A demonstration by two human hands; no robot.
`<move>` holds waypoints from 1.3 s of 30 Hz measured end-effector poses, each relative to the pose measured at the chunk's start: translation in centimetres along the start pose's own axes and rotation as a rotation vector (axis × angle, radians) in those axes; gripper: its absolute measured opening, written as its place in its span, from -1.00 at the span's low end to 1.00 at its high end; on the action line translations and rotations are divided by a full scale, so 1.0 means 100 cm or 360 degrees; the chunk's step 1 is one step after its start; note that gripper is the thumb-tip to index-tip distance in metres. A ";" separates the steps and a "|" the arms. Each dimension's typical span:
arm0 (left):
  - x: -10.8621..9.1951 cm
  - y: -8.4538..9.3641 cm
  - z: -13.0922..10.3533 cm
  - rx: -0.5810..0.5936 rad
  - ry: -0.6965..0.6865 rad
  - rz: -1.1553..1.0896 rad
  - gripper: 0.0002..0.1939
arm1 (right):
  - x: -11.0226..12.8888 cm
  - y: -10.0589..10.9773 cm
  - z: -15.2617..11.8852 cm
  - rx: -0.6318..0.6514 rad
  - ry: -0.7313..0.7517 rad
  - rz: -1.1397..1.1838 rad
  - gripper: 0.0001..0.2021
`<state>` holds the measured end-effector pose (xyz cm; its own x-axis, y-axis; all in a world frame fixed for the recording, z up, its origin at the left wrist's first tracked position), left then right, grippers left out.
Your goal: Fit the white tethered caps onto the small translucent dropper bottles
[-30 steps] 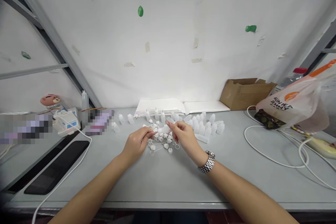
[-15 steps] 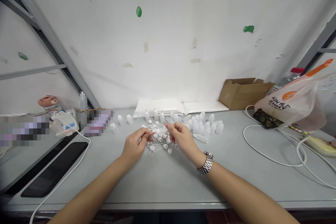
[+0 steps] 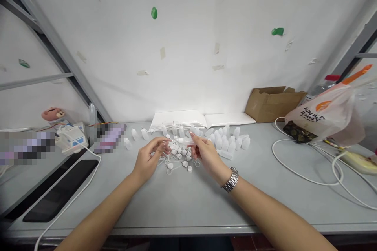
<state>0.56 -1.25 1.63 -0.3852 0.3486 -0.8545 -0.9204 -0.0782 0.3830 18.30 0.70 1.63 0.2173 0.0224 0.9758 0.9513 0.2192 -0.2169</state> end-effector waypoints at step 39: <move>-0.004 0.006 0.002 -0.0498 -0.0242 0.0324 -0.81 | -0.004 -0.007 -0.004 0.0200 0.0046 -0.0466 -0.56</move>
Point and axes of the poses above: each hand's wrist, its own z-axis towards the middle knuckle, its own y-axis out of the back of the hand, x = y × z, the point moved 1 cm from there along z, towards the middle knuckle, and after that the axes turned 4 degrees about y, right-handed, at the moved point
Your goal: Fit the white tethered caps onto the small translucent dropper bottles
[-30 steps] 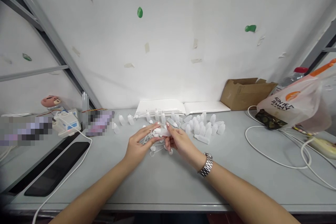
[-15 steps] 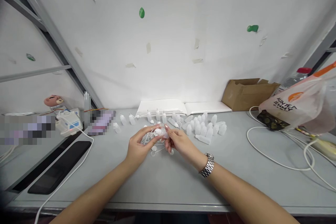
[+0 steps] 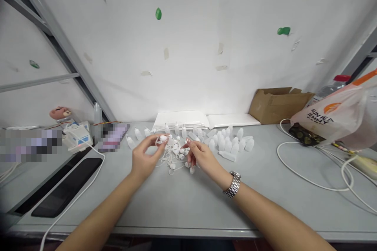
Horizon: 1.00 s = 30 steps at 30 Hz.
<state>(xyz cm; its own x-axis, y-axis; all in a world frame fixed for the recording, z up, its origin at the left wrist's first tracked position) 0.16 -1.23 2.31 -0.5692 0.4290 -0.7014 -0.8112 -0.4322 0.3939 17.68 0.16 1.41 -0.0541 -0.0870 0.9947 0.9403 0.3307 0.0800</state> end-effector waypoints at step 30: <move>0.057 0.020 0.035 0.0325 0.0761 0.1411 -0.74 | -0.004 0.008 0.004 -0.0046 -0.0061 0.0056 -0.53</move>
Point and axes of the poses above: each hand's wrist, its own z-axis towards the middle knuckle, its own y-axis out of the back of the hand, x = y × z, the point moved 1 cm from there along z, towards the middle knuckle, and after that the axes turned 4 degrees about y, right-handed, at the moved point
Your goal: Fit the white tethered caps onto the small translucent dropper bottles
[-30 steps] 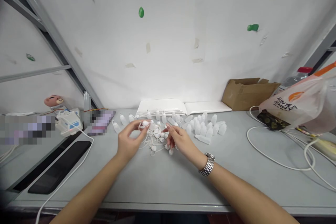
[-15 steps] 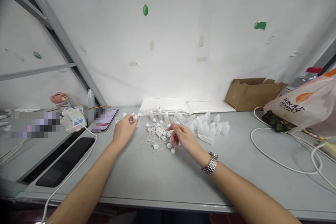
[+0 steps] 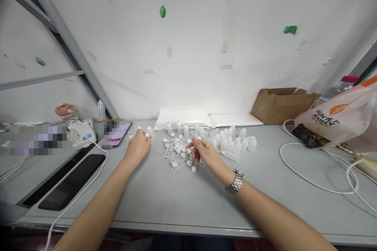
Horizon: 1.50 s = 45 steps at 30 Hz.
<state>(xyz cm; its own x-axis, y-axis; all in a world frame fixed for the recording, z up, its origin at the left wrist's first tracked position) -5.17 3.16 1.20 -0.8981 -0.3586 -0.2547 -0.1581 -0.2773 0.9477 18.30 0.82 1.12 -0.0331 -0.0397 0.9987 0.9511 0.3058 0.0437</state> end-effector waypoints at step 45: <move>-0.027 -0.014 -0.039 0.0031 -0.0613 0.0160 -0.73 | 0.041 -0.119 0.198 0.1066 0.0618 -0.2404 -0.75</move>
<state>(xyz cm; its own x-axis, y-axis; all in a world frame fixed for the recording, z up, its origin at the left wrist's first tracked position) -0.97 1.05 -0.16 -0.9971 -0.0218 -0.0731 -0.0658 -0.2394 0.9687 0.80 15.83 5.21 -0.5535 -0.8329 -0.0021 -0.1461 0.0946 0.9847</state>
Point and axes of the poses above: each hand's wrist, its own z-axis towards the middle knuckle, its own y-axis out of the back of the hand, x = y × z, the point moved 1 cm from there along z, towards the middle knuckle, and after that the axes turned 4 degrees about y, right-handed, at the moved point
